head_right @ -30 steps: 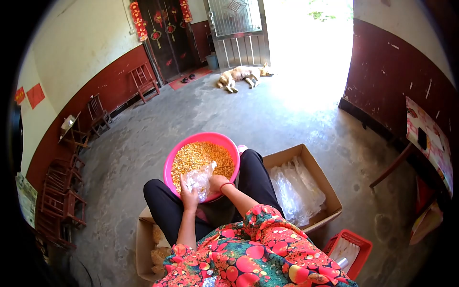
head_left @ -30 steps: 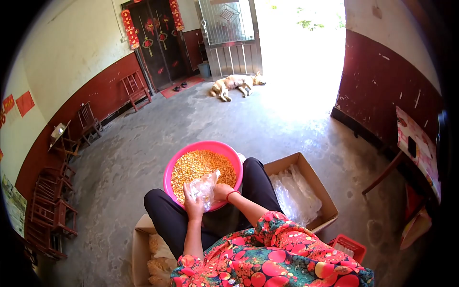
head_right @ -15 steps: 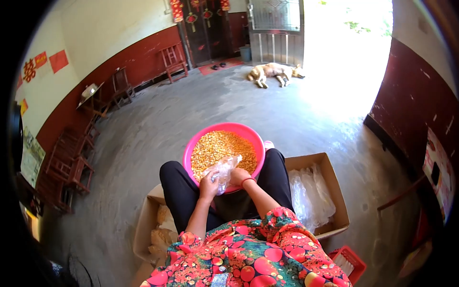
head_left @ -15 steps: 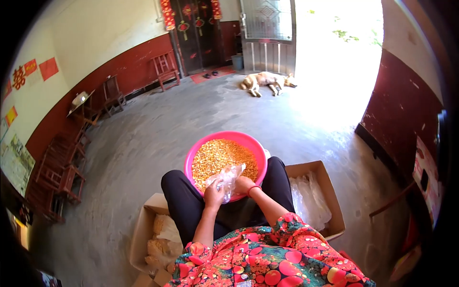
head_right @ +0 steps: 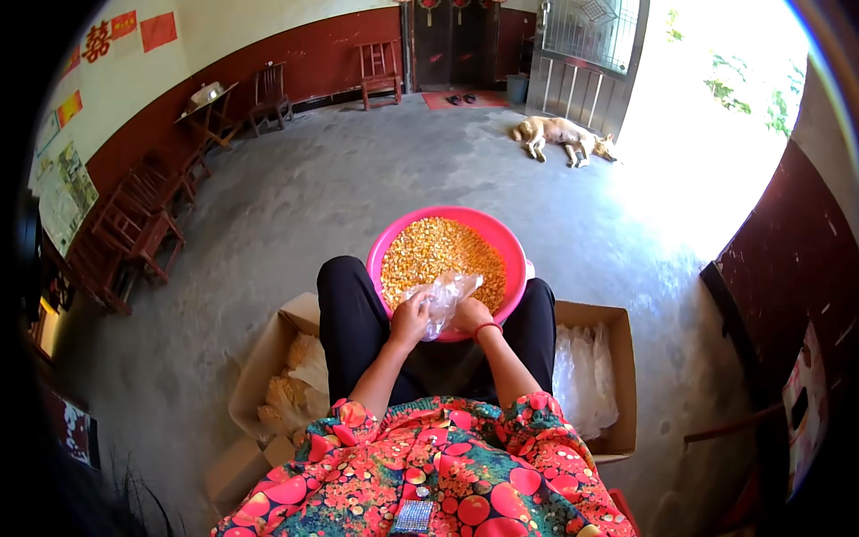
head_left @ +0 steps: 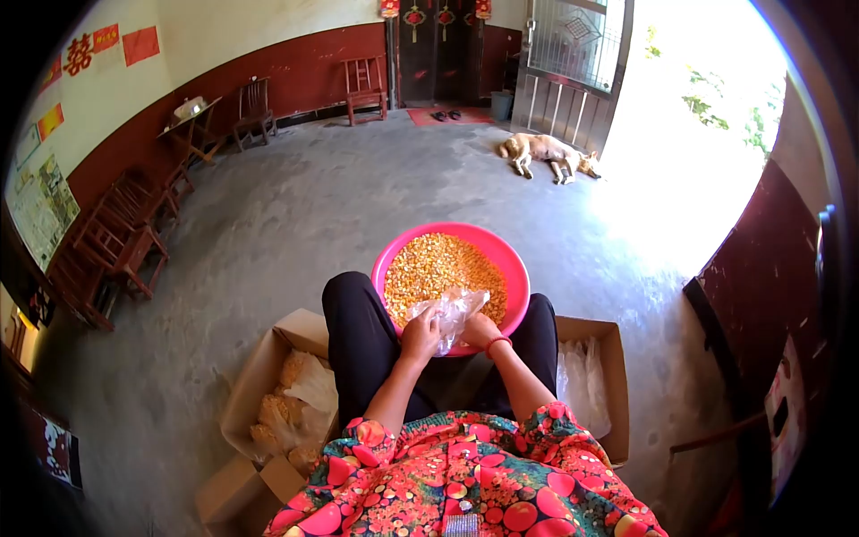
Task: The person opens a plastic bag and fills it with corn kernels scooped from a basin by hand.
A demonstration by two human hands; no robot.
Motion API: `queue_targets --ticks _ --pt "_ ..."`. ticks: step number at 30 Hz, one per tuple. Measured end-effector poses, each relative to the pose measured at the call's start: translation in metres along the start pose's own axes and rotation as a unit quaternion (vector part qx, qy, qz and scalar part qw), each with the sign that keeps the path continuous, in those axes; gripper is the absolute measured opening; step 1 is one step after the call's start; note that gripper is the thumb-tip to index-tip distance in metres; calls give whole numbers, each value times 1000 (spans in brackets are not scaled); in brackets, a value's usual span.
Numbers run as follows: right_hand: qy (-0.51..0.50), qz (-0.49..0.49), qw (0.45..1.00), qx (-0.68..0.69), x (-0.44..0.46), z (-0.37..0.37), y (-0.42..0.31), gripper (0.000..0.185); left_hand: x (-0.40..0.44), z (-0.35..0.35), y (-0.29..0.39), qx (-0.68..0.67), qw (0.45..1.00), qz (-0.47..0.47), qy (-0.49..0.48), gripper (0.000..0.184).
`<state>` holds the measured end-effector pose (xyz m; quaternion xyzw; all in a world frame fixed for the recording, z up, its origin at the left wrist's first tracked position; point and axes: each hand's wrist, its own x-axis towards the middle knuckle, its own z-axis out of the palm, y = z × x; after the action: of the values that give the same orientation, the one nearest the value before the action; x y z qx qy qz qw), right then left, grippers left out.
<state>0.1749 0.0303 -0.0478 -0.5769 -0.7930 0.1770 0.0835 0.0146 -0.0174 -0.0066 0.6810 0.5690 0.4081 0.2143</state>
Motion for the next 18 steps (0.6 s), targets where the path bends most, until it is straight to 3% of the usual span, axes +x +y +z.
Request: queue_targets --ticks 5,7,10,13,16,18 --pt "-20 -8 1000 -11 -2 -4 -4 26 -1 -1 5 -5 1000 -18 -14 24" --pt "23 2 1000 2 3 3 1 24 0 -1 5 -11 999 -31 -43 24" --pt "23 -3 1000 -3 2 1 0 25 -1 1 3 -37 999 6 -19 31" --pt "69 -46 996 15 9 14 12 26 -3 -6 16 -16 1000 5 -18 41" --pt "70 -25 997 18 5 10 8 27 -2 -5 15 -8 1000 -9 -8 51" --pt "65 -22 998 15 6 11 9 27 -1 1 8 -8 1000 -6 19 46"
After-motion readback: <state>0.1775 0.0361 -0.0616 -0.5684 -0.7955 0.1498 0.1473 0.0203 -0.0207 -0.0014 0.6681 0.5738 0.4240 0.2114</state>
